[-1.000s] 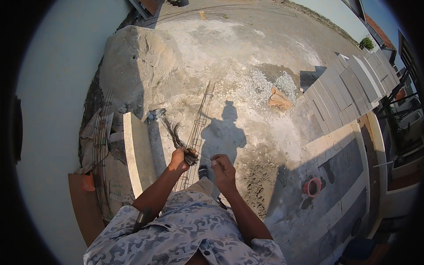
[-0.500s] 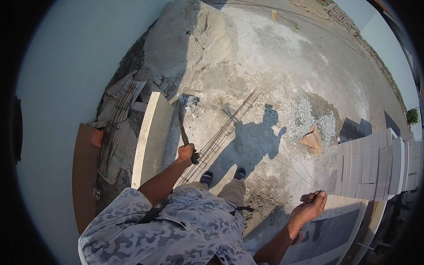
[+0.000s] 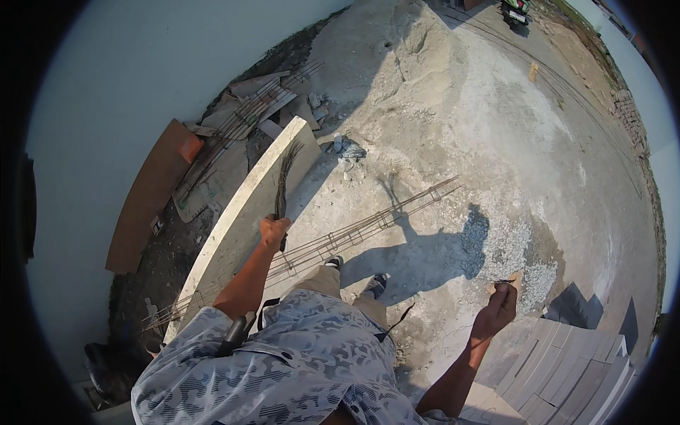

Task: The person separates tie wire from a bundle and fastens the steel rebar cage using the wire and pincers.

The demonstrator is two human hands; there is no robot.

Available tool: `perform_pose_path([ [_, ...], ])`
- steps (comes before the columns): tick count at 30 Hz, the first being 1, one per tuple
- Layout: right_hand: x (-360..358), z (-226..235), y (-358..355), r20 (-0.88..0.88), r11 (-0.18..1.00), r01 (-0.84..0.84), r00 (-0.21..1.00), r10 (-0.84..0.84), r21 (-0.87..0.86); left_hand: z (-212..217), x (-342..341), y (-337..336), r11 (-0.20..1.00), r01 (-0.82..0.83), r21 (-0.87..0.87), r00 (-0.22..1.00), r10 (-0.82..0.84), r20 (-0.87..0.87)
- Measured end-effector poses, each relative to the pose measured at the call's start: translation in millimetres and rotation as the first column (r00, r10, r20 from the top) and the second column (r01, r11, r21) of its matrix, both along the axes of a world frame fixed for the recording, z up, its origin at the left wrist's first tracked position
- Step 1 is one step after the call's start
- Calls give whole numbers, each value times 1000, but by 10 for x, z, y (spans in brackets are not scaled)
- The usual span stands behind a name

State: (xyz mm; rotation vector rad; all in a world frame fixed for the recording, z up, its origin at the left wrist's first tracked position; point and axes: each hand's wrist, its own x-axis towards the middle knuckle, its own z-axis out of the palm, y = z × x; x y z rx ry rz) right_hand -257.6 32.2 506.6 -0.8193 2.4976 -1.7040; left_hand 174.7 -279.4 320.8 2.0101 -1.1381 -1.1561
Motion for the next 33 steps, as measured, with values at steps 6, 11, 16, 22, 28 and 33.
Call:
perform_pose_path([
  [6, 217, 8, -580, -1, 998, -40, 999, 40, -58, 41, 425, -231, 999, 47, -10, 983, -44, 178],
  [11, 609, -69, -1152, 11, 986, -77, 997, 80, -148, 294, 510, -348, 792, 497, -354, 605, -24, 796],
  [16, 1519, -32, -1814, -261, 849, -517, 840, 476, -114, 1301, -597, -60, 727, 664, 174, 511, -272, -815],
  [22, 1893, -322, -1636, 182, 616, -781, 624, 760, 106, 1184, -972, -105, 847, 500, 182, 424, -57, -904],
  [28, 1598, -696, -1136, 230, 561, -799, 600, 766, 219, 1166, -934, -396, 990, 139, 20, 684, -81, -725],
  [33, 1463, -962, -871, 339, 547, -781, 624, 704, 302, 1292, -961, -309, 990, 90, -107, 680, -140, -719],
])
